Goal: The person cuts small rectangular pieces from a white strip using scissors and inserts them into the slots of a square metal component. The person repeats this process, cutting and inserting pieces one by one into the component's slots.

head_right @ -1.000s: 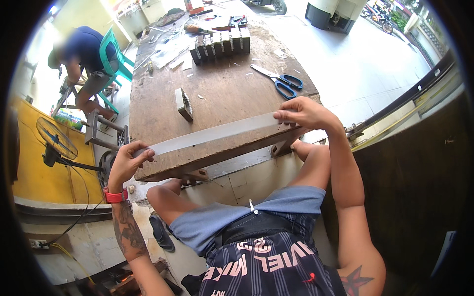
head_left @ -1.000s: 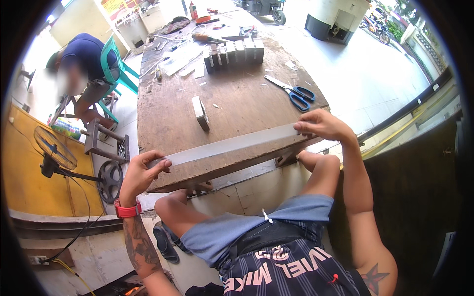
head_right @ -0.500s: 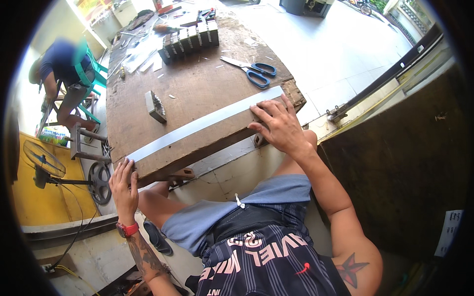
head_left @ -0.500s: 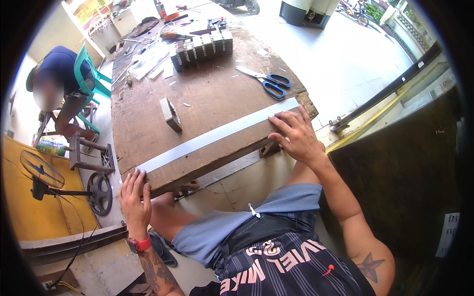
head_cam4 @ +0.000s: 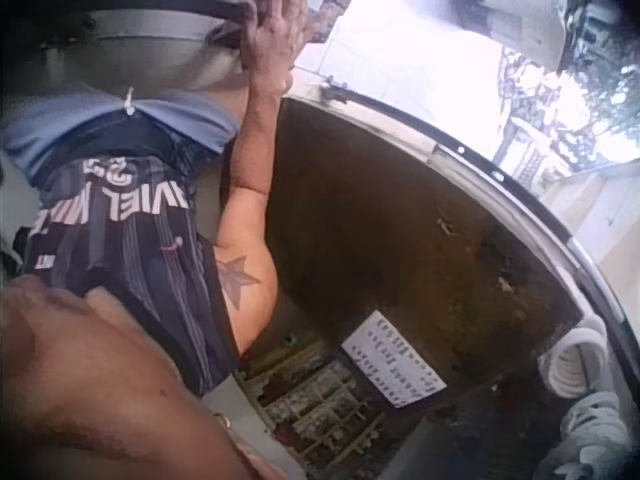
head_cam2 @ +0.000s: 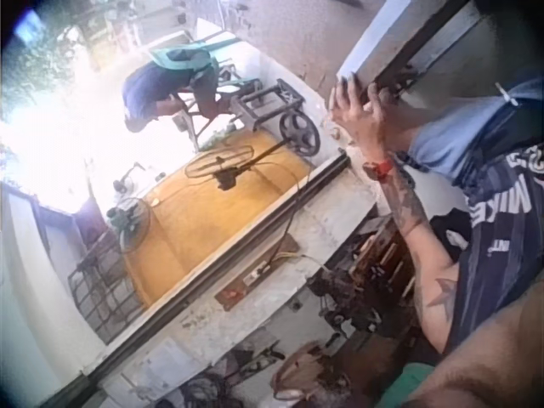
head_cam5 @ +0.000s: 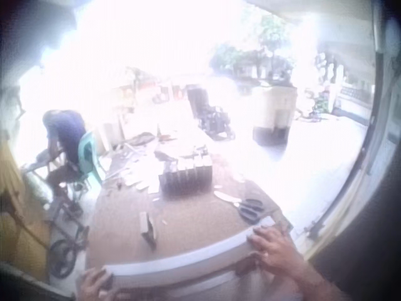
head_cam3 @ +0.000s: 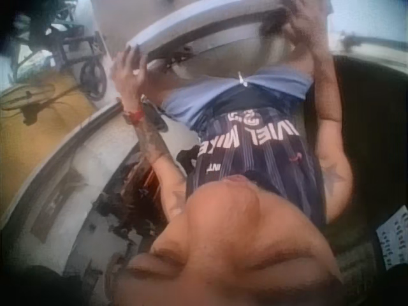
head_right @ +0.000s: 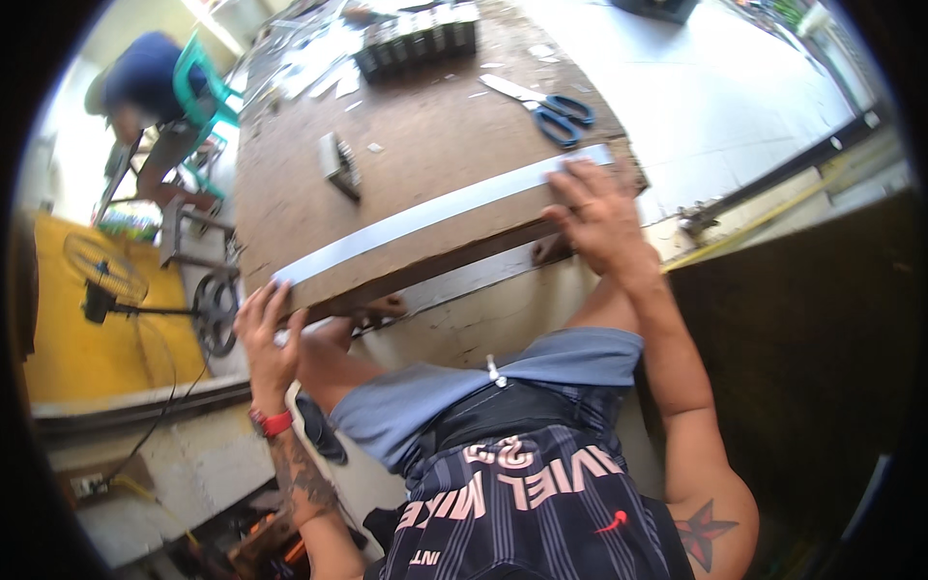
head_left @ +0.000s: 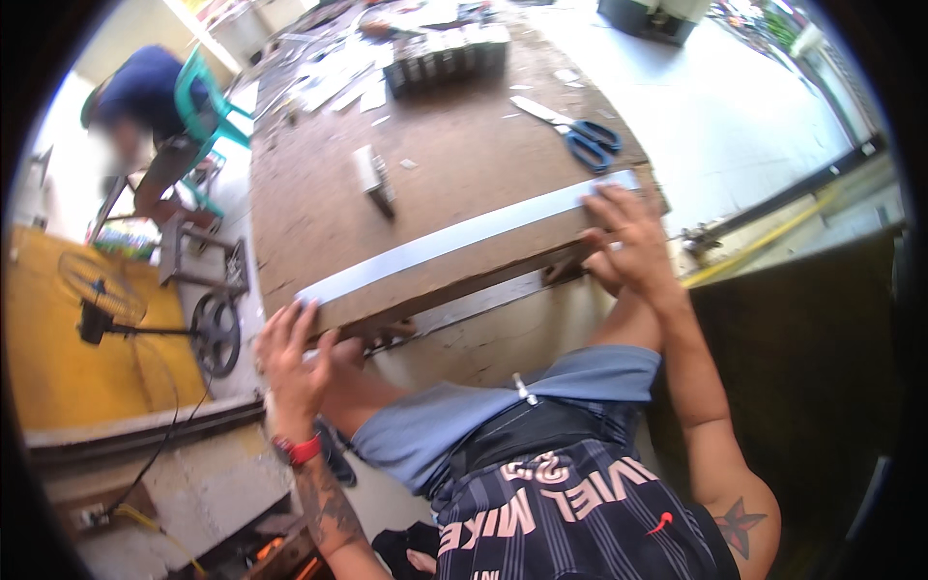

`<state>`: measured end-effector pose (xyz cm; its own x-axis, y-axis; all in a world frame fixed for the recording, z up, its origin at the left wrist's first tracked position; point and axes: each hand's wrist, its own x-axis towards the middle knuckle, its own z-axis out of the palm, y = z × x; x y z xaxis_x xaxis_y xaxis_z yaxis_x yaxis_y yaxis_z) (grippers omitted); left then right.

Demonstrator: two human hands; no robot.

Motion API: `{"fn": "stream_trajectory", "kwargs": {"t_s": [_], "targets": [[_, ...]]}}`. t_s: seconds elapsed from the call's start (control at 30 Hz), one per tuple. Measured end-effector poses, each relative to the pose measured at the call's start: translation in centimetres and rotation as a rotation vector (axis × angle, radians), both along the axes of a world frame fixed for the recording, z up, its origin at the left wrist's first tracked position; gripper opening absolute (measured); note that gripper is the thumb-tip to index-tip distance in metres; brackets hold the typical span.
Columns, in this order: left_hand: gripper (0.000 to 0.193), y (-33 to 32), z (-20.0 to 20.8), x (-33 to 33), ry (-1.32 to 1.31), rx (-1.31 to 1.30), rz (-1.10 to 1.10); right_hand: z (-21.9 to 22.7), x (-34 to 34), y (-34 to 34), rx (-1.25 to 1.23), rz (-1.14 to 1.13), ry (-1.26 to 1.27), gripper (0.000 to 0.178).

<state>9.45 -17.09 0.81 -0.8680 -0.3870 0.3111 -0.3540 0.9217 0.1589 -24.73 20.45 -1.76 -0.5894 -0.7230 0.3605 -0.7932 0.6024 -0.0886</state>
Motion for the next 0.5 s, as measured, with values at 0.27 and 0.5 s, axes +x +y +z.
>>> {"fn": "stream_trajectory", "kwargs": {"t_s": [0.27,0.5], "targets": [[0.056,5.4,-1.5,-5.2,0.093,0.072,-0.194,2.3,-2.9,0.9,-0.007,-0.386,0.205,0.044],[0.045,6.6,-1.4,-6.3,0.134,0.042,-0.16,1.9,8.9,-10.7,-0.263,0.456,-0.027,0.031]]}}
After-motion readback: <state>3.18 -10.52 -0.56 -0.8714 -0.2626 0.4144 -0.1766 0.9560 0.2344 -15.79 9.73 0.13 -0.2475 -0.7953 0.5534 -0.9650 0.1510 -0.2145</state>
